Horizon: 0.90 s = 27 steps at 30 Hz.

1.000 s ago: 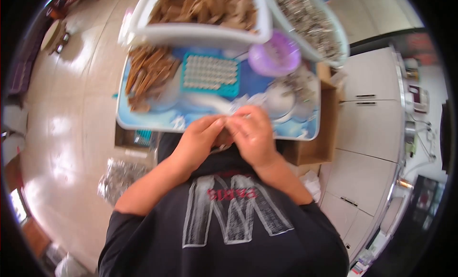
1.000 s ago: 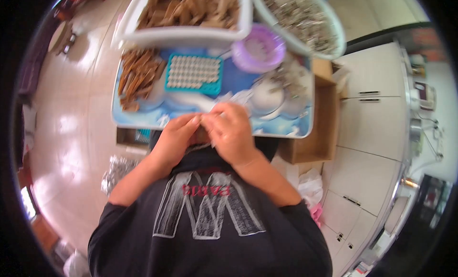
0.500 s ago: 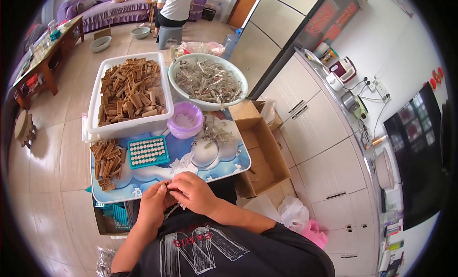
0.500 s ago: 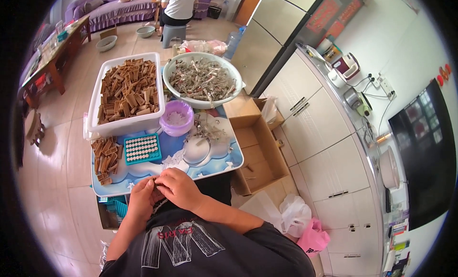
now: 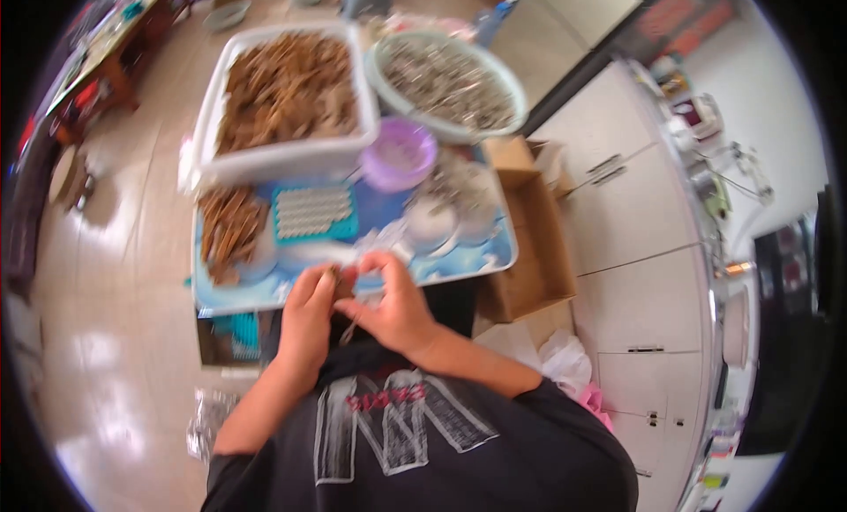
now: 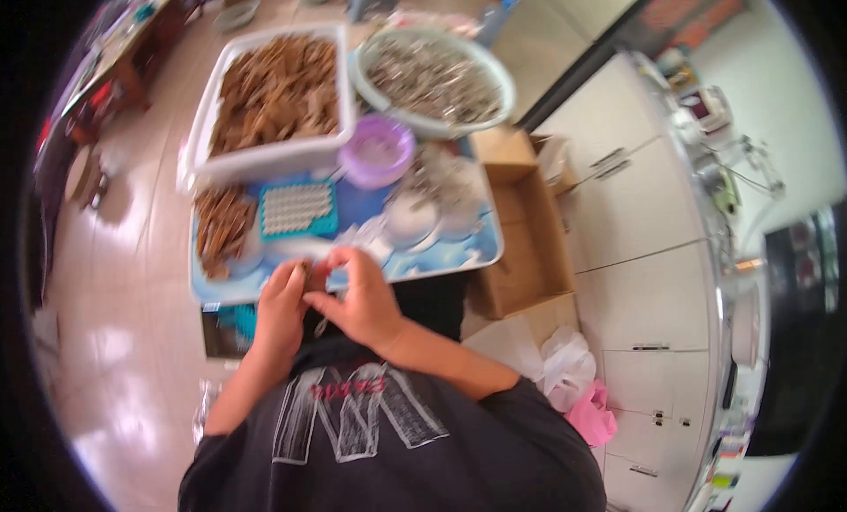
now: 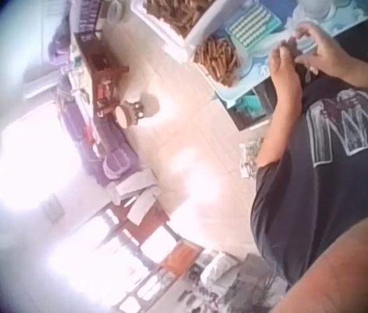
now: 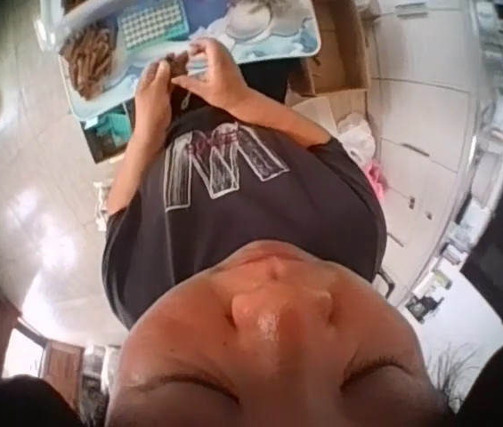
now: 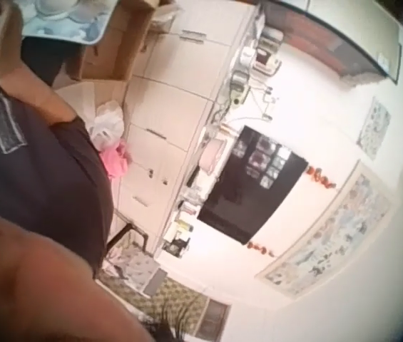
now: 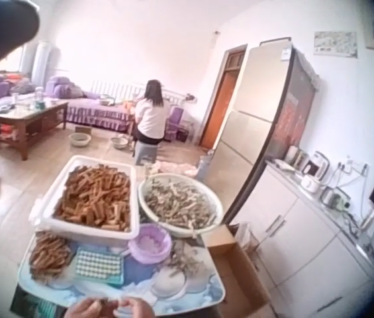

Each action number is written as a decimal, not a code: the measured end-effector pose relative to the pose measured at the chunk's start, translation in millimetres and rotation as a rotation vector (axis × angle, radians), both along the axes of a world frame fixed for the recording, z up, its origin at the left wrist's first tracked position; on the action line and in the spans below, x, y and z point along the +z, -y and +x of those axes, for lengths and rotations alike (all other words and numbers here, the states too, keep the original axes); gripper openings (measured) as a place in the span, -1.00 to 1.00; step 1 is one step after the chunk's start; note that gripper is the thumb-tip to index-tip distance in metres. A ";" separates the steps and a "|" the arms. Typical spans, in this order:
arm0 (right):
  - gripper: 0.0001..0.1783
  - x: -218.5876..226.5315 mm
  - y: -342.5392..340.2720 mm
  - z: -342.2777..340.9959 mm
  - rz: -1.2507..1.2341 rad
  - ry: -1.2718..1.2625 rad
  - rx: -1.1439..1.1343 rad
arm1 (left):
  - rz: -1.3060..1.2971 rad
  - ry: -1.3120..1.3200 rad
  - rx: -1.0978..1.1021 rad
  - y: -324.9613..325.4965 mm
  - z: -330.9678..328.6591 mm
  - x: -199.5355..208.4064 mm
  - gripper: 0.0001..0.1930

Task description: The person presses a silicone mold onto a tray of button batteries, takes LED light circuits from a bowl, and assembles small electronic units by inserting the circuits and batteries into plastic casing halves and closing them by hand.

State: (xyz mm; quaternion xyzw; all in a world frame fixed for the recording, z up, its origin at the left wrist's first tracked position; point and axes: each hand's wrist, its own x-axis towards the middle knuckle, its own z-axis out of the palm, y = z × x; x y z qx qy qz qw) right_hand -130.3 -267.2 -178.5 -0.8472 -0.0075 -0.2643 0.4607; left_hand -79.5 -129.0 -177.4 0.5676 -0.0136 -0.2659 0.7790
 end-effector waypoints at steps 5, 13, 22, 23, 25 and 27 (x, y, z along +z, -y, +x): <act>0.17 -18.4 -8.3 6.2 0.127 -0.135 0.086 | -0.057 0.080 0.064 6.4 7.4 1.5 -0.76; -0.06 -16.6 -14.4 9.7 0.259 -0.308 0.128 | -0.158 -0.048 0.083 -5.6 15.3 -8.6 -0.74; -0.49 -27.2 6.3 12.9 -0.018 -0.103 0.062 | -0.107 -0.066 0.055 -8.9 23.9 -22.4 -0.74; -0.51 -27.3 7.4 14.8 -0.050 -0.088 0.063 | -0.106 -0.079 0.049 -7.4 25.2 -21.7 -0.73; -0.52 -23.9 6.3 15.1 -0.067 -0.102 0.083 | -0.103 -0.097 0.044 -5.2 27.6 -22.0 -0.73; -0.53 -23.4 6.1 17.4 -0.083 -0.113 0.104 | -0.120 -0.134 0.033 -3.7 30.0 -23.7 -0.72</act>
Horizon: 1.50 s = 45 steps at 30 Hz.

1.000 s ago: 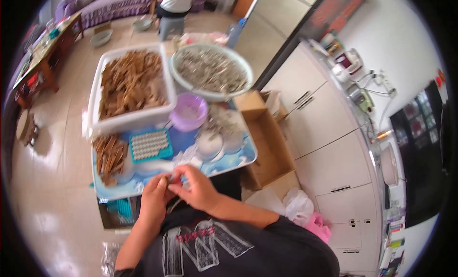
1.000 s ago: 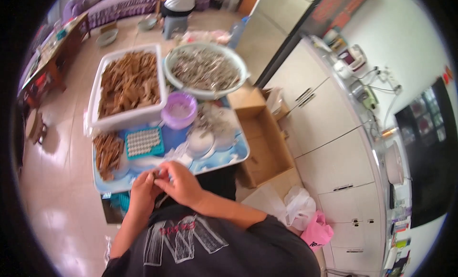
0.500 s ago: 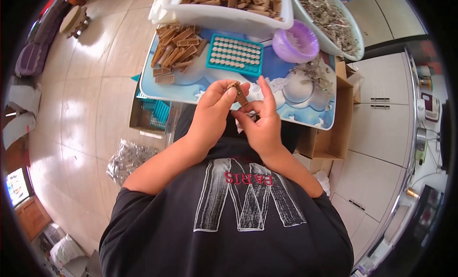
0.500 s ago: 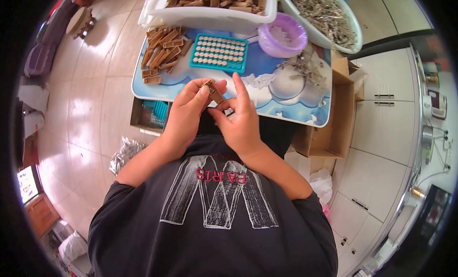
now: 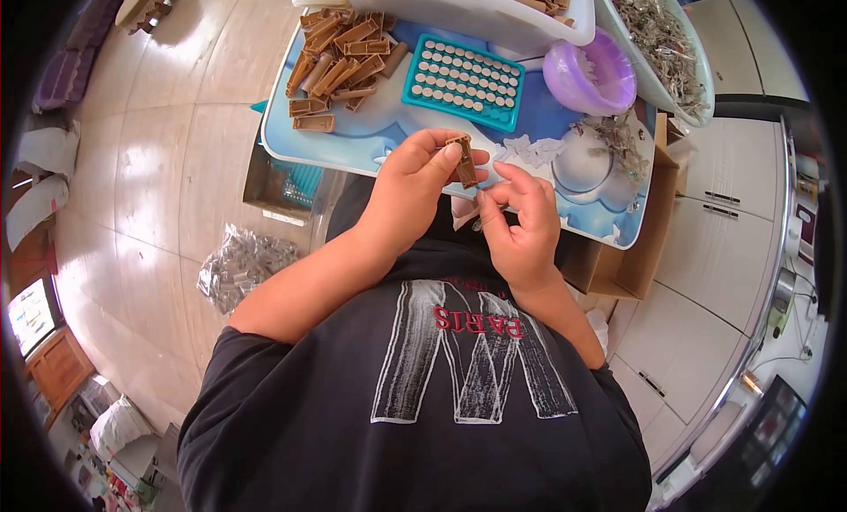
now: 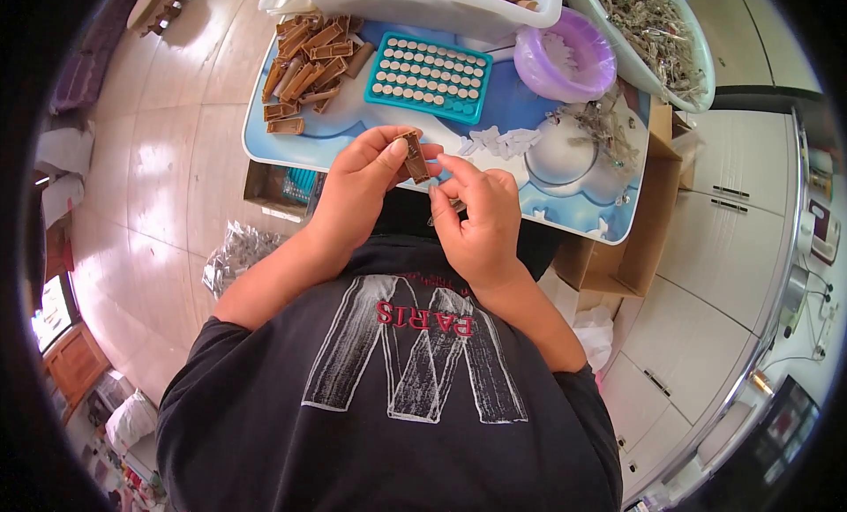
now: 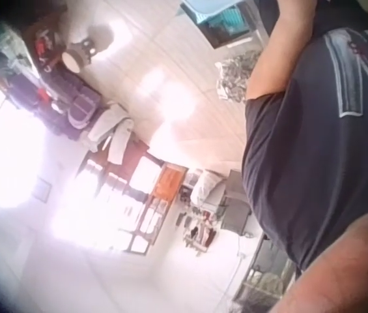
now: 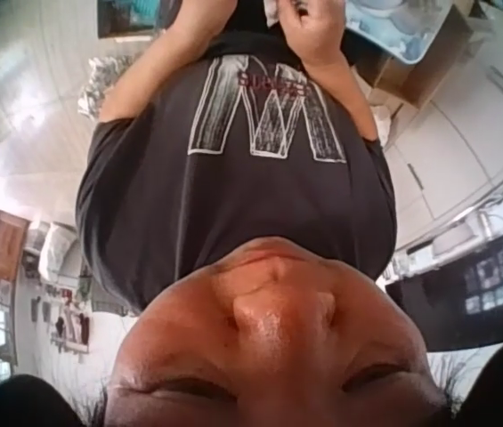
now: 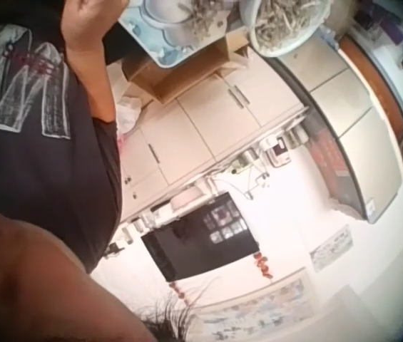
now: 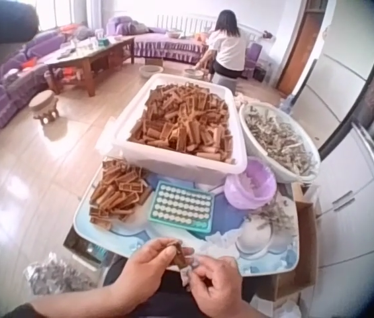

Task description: The person presses a silicone mold onto a tray of button batteries, takes LED light circuits from a bowl, and assembles small electronic units by inserting the circuits and batteries into plastic casing halves and closing them by hand.

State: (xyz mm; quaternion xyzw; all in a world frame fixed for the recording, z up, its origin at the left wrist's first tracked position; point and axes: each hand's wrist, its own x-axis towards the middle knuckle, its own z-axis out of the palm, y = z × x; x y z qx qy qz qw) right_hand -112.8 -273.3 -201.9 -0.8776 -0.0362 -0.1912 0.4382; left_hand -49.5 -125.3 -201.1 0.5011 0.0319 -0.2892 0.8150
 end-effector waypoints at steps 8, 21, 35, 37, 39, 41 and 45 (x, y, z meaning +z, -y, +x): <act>-0.66 0.2 2.2 6.7 -0.166 0.002 0.136 | 0.043 0.015 0.002 2.6 3.8 -3.9 -0.72; -0.71 -3.2 2.8 4.6 0.370 -0.390 0.209 | 0.042 -0.049 -0.006 0.4 4.4 -3.0 -0.71; -0.79 9.0 3.8 11.9 -0.123 -0.078 0.137 | 0.077 0.000 -0.038 -1.4 1.9 -11.9 -0.71; -0.80 8.2 4.1 13.6 -0.098 -0.065 0.097 | 0.070 0.003 -0.057 -2.1 2.3 -12.0 -0.71; -0.81 9.0 2.9 18.2 -0.075 -0.052 0.061 | 0.091 -0.006 -0.100 -3.2 2.2 -9.1 -0.70; -0.86 15.9 1.7 24.6 -0.068 -0.089 -0.028 | 0.038 -0.036 -0.122 -2.1 0.8 -8.0 -0.70; -0.89 1.3 8.2 33.1 -0.066 -0.071 0.003 | 0.010 -0.033 -0.187 -0.8 1.5 -5.3 -0.69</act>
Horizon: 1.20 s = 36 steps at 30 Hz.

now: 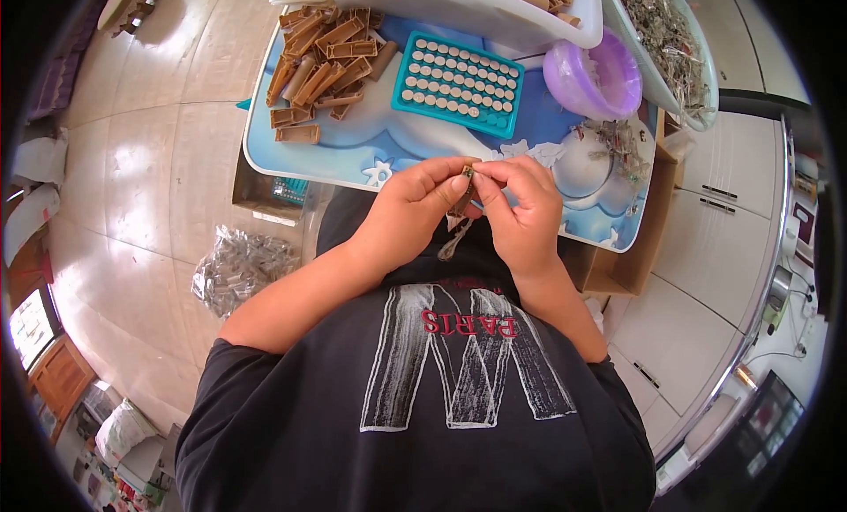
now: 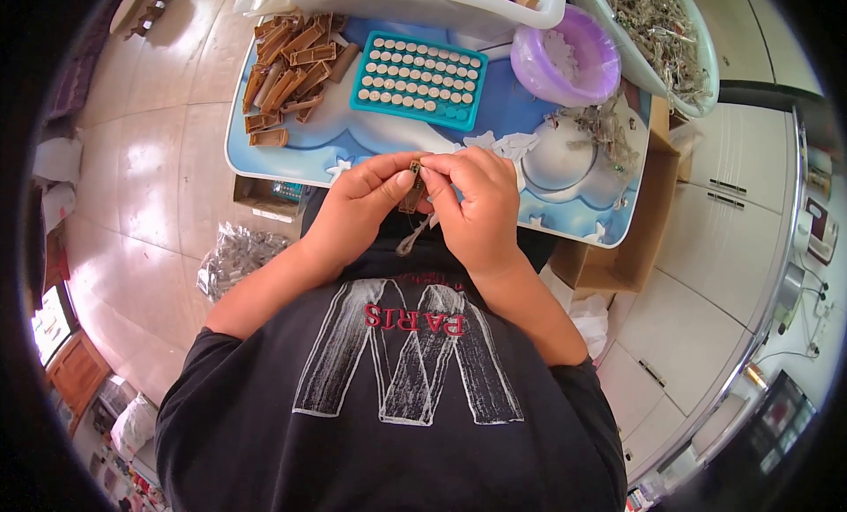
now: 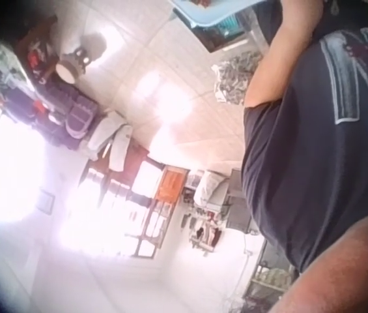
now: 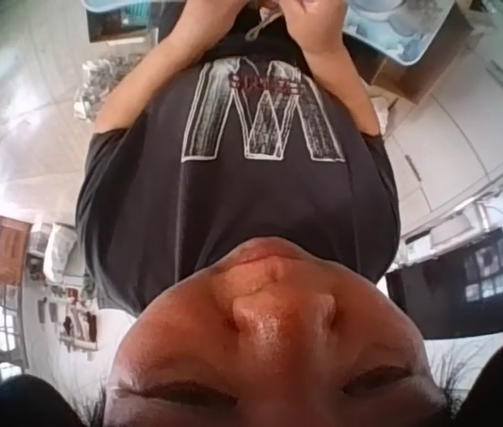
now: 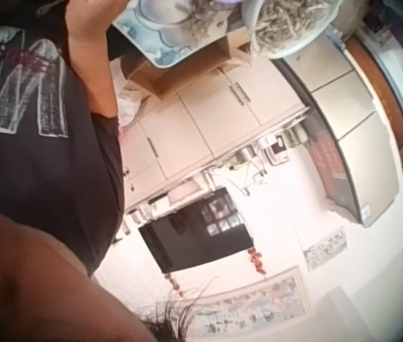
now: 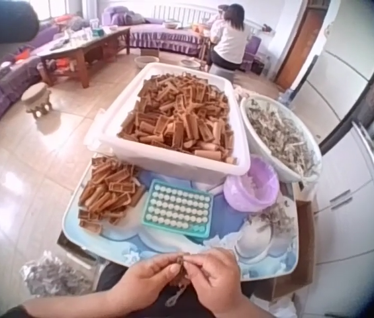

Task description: The person presses a silicone mold onto a tray of button batteries, takes LED light circuits from a bowl, and assembles small electronic units by inserting the circuits and batteries into plastic casing halves and closing them by hand.

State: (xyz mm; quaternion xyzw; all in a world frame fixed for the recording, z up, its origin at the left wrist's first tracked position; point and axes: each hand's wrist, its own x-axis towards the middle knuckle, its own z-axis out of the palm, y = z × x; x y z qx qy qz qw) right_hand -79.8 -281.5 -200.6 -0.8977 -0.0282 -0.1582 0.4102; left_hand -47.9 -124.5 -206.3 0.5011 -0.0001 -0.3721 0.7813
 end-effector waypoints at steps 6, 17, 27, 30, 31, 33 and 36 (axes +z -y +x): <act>-0.87 -2.7 10.4 29.2 0.066 -0.032 -0.001 | 0.028 -0.127 0.069 -7.2 13.7 -1.6 -0.68; -0.80 -23.1 12.8 60.8 -0.292 0.216 0.014 | -0.027 -0.267 0.156 -9.6 33.3 -8.7 -0.73; -0.81 -10.2 -5.9 46.4 -0.185 0.175 0.116 | -0.036 -0.198 0.126 -9.0 32.2 -13.4 -0.76; -0.81 -9.1 -6.3 44.5 -0.221 0.178 0.159 | -0.060 -0.216 0.154 -8.1 31.7 -12.6 -0.79; -0.81 -8.4 -5.5 44.8 -0.226 0.173 0.176 | -0.061 -0.215 0.155 -7.9 31.7 -12.3 -0.79; -0.80 -8.9 0.0 49.9 -0.224 0.202 0.149 | -0.046 -0.244 0.169 -8.0 32.0 -12.2 -0.80; -0.77 -13.4 7.4 61.8 -0.262 0.239 0.069 | -0.048 -0.224 0.118 -9.9 33.0 -14.1 -0.77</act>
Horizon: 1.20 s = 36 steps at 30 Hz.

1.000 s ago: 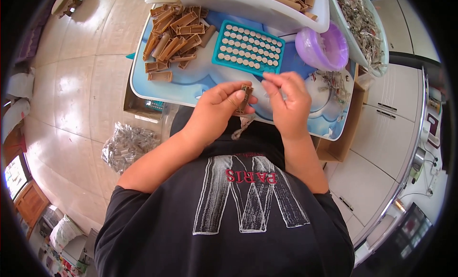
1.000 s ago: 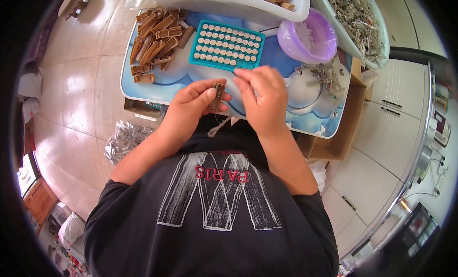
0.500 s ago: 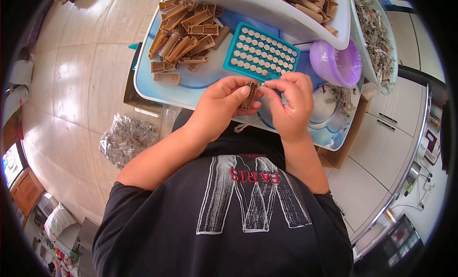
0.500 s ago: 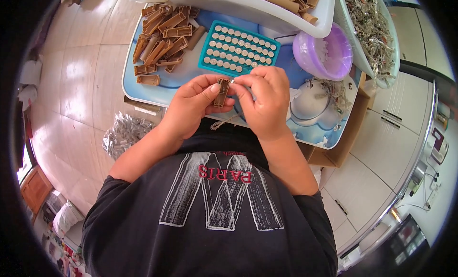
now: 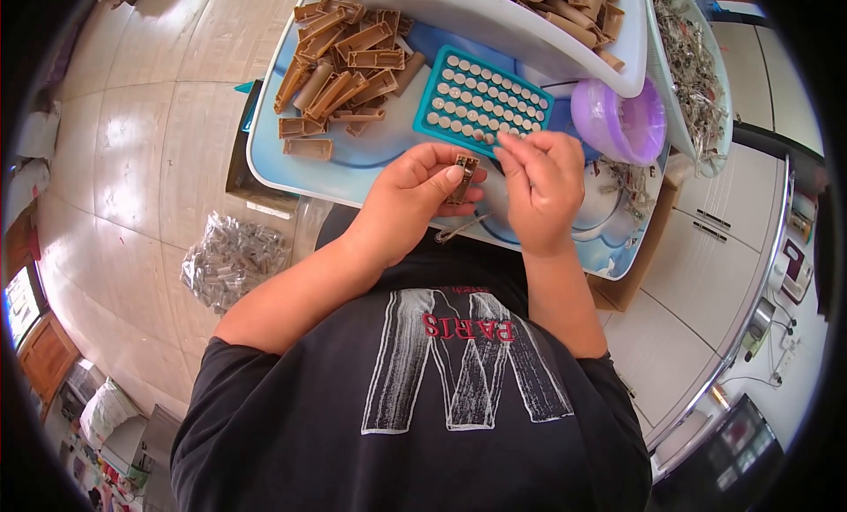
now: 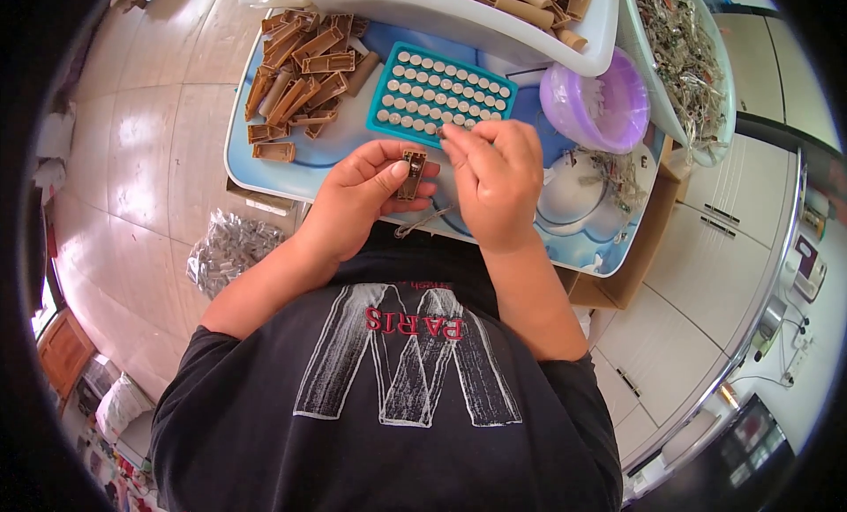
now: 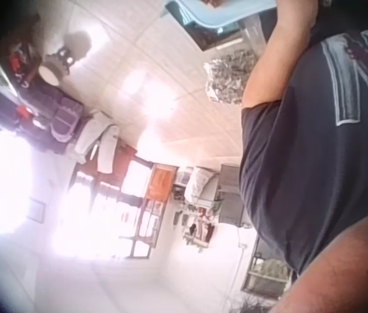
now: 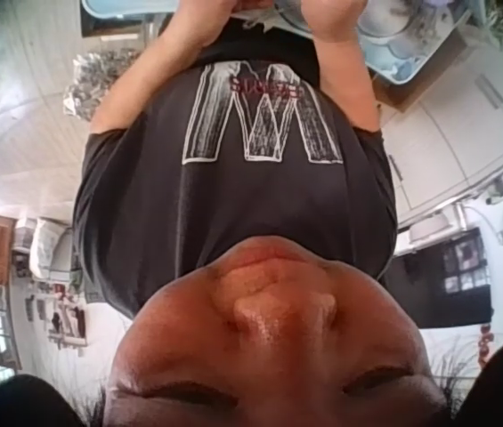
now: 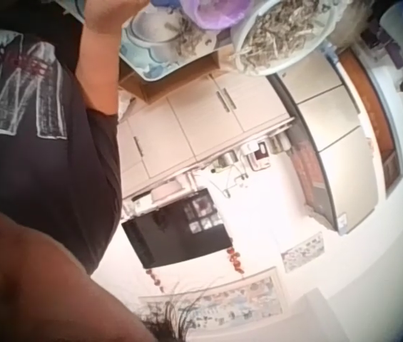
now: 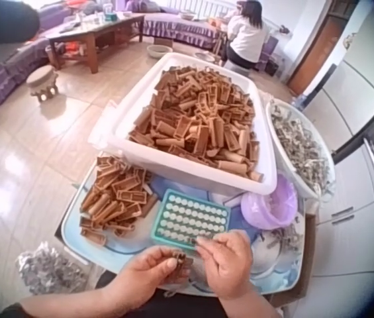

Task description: The person presses a silicone mold onto a tray of button batteries, takes LED light circuits from a bowl, and assembles small electronic units by inserting the circuits and batteries into plastic casing halves and closing them by hand.

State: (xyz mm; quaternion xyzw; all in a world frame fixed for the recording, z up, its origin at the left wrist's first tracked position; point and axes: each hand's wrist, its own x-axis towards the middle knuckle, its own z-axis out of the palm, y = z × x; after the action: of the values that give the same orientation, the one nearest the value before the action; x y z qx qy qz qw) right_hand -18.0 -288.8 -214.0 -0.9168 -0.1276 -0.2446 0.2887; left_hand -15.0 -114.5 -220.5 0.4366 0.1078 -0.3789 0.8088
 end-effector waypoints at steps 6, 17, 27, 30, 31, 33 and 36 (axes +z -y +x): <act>-0.78 -5.5 2.1 6.6 -0.089 -0.002 -0.014 | -0.001 -0.006 -0.010 -1.0 2.5 0.5 -0.76; -0.82 4.3 -12.5 -8.3 0.072 -0.043 0.115 | 0.006 -0.014 0.018 1.3 0.9 1.5 -0.80; -0.80 -6.1 -6.1 13.9 -0.075 -0.001 -0.004 | 0.014 -0.021 0.004 -0.1 2.3 1.1 -0.76; -0.79 -5.2 -4.9 13.4 -0.080 0.009 0.022 | 0.004 -0.037 0.008 0.0 3.0 1.7 -0.76; -0.80 -5.1 -5.0 12.2 -0.062 0.024 0.031 | 0.006 -0.038 0.010 0.0 3.0 1.7 -0.76; -0.80 -0.6 -7.9 7.2 0.002 0.004 0.051 | 0.007 -0.045 0.022 0.1 2.5 1.7 -0.77; -0.80 2.2 -10.6 1.1 0.066 -0.026 0.085 | 0.015 -0.041 0.028 1.1 2.2 1.1 -0.78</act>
State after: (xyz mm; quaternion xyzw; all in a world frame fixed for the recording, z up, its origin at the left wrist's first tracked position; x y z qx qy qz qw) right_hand -16.8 -278.2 -211.8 -0.9036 -0.1547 -0.2243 0.3306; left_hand -12.7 -115.6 -219.3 0.4333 0.1334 -0.3758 0.8082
